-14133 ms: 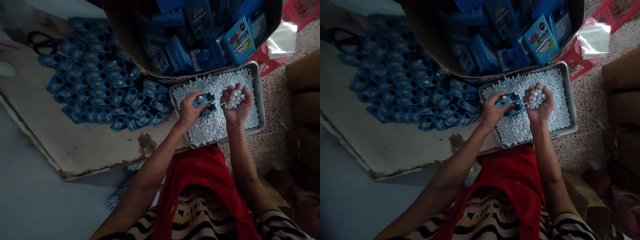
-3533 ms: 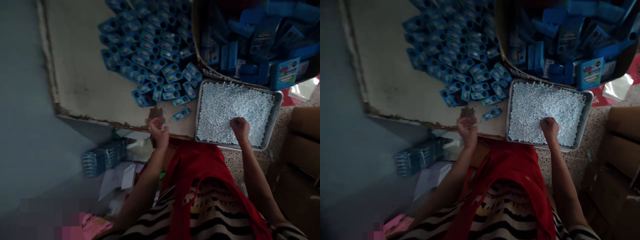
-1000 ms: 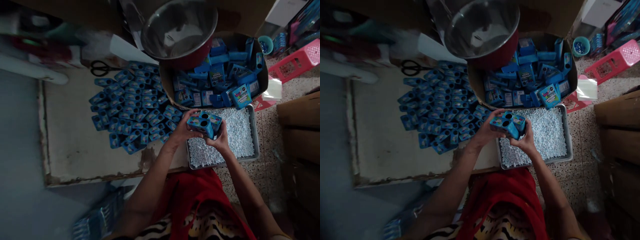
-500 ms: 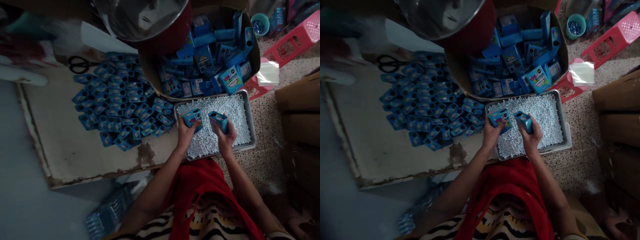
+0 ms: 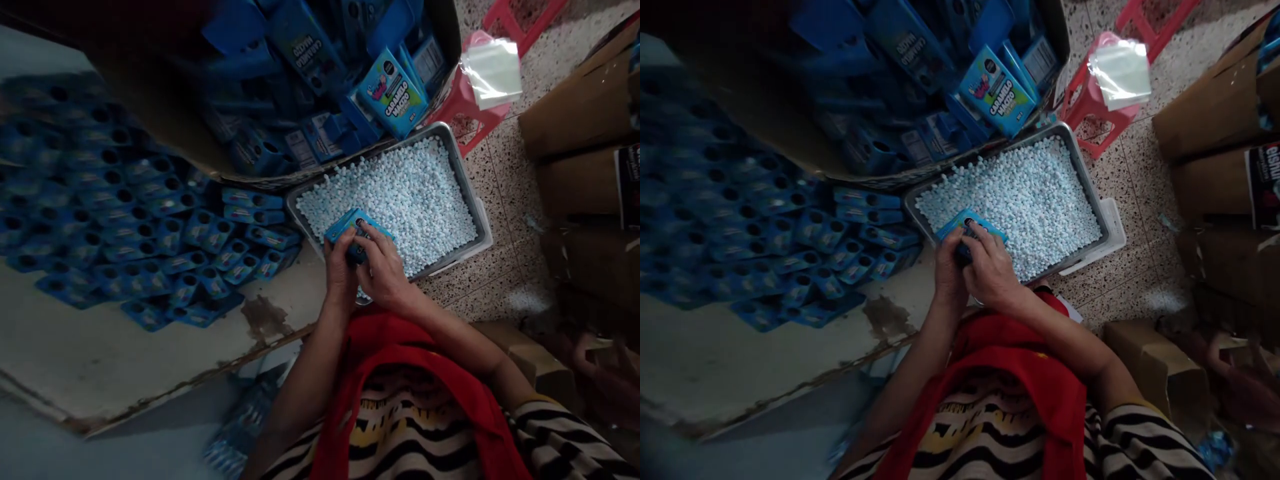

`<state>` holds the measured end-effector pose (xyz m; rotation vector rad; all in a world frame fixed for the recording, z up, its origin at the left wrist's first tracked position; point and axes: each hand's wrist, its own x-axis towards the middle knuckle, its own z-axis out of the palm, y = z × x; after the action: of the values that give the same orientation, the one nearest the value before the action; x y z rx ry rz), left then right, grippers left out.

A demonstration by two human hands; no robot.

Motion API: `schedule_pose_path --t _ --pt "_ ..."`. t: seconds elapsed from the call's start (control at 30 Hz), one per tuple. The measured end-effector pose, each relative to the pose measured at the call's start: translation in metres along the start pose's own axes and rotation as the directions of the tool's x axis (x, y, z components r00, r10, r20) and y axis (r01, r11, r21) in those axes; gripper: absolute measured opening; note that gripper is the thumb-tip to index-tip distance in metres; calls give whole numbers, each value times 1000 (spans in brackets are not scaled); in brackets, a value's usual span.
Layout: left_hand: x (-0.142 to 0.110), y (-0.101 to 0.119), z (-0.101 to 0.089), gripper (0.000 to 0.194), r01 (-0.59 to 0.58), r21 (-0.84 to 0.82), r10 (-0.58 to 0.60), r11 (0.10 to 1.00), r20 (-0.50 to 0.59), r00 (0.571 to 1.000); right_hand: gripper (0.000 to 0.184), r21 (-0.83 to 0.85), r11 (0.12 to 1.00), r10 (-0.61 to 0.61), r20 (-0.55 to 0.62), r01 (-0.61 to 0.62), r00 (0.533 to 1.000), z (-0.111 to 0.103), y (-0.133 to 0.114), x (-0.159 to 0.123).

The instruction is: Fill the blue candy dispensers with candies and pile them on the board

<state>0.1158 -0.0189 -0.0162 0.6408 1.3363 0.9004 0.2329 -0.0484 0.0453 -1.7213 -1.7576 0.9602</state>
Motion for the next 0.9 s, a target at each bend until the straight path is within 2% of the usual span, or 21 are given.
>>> schedule_pose_path --t 0.07,0.1,0.17,0.23,0.3,0.4,0.47,0.6,0.73,0.83,0.9 --pt "-3 5 -5 70 -37 29 40 999 -94 995 43 78 995 61 -59 -56 996 -13 6 -2" --pt "-6 8 -6 74 -56 56 61 997 -100 993 45 114 990 90 -80 -81 993 -19 12 -2" --pt "-12 14 -7 78 -84 113 89 990 -38 995 76 221 969 124 -36 -113 992 -26 29 0" --pt "-20 17 -4 73 -102 135 100 986 23 995 107 388 910 116 106 -148 988 -24 48 1" --pt "-26 14 1 66 -89 121 86 989 34 996 120 529 821 113 218 -214 969 -15 63 0" --pt "-32 5 5 57 -39 94 38 995 9 999 120 617 725 176 264 -307 948 -3 75 -7" --pt "-35 2 3 60 0 88 -3 996 33 999 113 631 690 201 304 -355 931 -1 80 -13" --pt "-44 7 -4 72 148 151 -169 977 135 976 112 527 751 233 352 -397 907 -4 87 -27" --pt "-54 17 -5 62 255 199 -282 946 121 952 114 393 826 255 380 -404 889 -3 85 -37" --pt "-51 24 -11 65 175 285 -216 942 118 969 116 344 893 182 313 -290 932 -9 90 -41" --pt "-43 30 -22 67 49 378 -90 925 92 992 99 301 929 185 132 -218 974 -22 105 -42"
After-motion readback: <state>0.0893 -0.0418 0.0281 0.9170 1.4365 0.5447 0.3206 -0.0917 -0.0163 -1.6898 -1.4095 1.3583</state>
